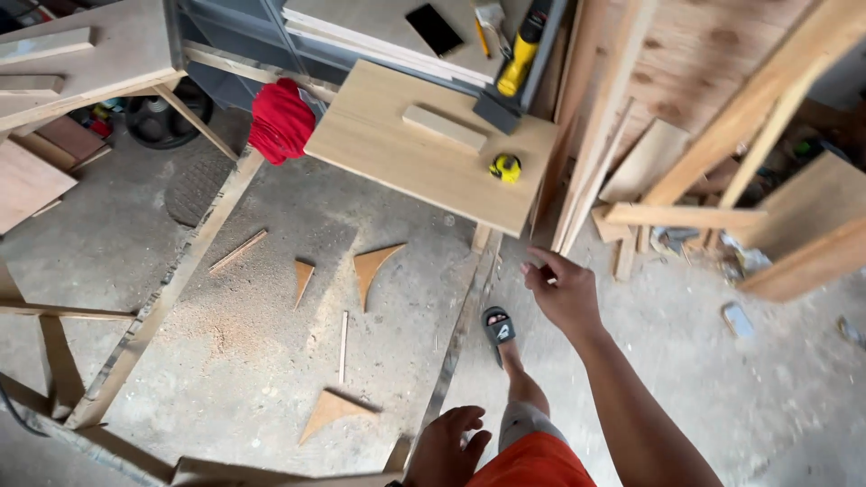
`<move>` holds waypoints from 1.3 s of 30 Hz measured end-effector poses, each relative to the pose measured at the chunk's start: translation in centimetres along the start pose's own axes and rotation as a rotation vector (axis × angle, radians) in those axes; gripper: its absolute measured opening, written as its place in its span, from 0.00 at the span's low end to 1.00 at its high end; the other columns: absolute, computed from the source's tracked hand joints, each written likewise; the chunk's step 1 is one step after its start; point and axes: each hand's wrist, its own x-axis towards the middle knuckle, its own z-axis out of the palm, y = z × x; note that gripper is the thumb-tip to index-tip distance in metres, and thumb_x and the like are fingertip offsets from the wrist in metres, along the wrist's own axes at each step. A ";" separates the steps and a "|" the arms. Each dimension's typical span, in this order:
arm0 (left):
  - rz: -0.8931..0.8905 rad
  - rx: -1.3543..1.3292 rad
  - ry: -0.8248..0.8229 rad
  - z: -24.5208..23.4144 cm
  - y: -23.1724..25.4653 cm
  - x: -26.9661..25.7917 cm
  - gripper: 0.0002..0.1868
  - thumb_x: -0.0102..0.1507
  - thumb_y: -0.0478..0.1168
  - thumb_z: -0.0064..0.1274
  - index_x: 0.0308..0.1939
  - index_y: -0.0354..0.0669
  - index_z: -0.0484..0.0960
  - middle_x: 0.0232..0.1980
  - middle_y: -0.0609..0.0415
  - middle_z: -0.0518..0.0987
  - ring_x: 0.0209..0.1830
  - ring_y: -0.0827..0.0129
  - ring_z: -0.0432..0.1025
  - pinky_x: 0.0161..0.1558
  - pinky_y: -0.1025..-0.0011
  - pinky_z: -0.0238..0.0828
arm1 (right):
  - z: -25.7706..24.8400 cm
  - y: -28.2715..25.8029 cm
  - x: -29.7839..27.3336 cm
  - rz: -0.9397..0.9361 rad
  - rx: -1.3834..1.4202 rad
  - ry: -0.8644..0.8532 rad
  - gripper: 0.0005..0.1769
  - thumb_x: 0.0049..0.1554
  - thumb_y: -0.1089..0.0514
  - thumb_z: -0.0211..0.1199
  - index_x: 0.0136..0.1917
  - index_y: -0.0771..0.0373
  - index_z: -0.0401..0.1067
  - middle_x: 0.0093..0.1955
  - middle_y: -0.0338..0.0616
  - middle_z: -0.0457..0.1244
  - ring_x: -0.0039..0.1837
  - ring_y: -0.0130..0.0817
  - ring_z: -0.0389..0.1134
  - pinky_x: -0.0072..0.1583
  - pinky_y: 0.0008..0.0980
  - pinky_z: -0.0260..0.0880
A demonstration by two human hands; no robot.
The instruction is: Cutting plywood with a jigsaw, organizing wood pieces, and marking measurements with a pencil and tape measure.
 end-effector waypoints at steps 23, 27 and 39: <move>-0.331 -0.175 0.436 1.2 1.1 25.7 0.19 0.62 0.57 0.64 0.56 0.65 0.86 0.49 0.67 0.92 0.47 0.74 0.90 0.46 0.68 0.88 | 22.4 7.3 54.9 -0.171 -0.540 0.029 0.24 0.59 0.71 0.61 0.66 0.57 0.81 0.61 0.64 0.67 0.58 0.65 0.72 0.54 0.56 0.76; -0.343 -0.186 0.408 0.0 1.5 26.0 0.21 0.65 0.59 0.62 0.57 0.59 0.87 0.49 0.61 0.93 0.46 0.71 0.90 0.42 0.65 0.88 | 19.6 4.1 53.5 0.023 -0.475 -0.068 0.35 0.58 0.69 0.61 0.78 0.53 0.70 0.56 0.70 0.69 0.58 0.70 0.71 0.53 0.64 0.73; -0.385 -0.275 0.386 -5.6 8.4 25.7 0.17 0.66 0.50 0.63 0.58 0.54 0.87 0.53 0.57 0.91 0.51 0.68 0.88 0.50 0.65 0.85 | 23.9 8.0 36.3 -0.395 -0.247 -0.248 0.06 0.58 0.63 0.62 0.48 0.62 0.77 0.51 0.50 0.63 0.44 0.55 0.72 0.43 0.53 0.75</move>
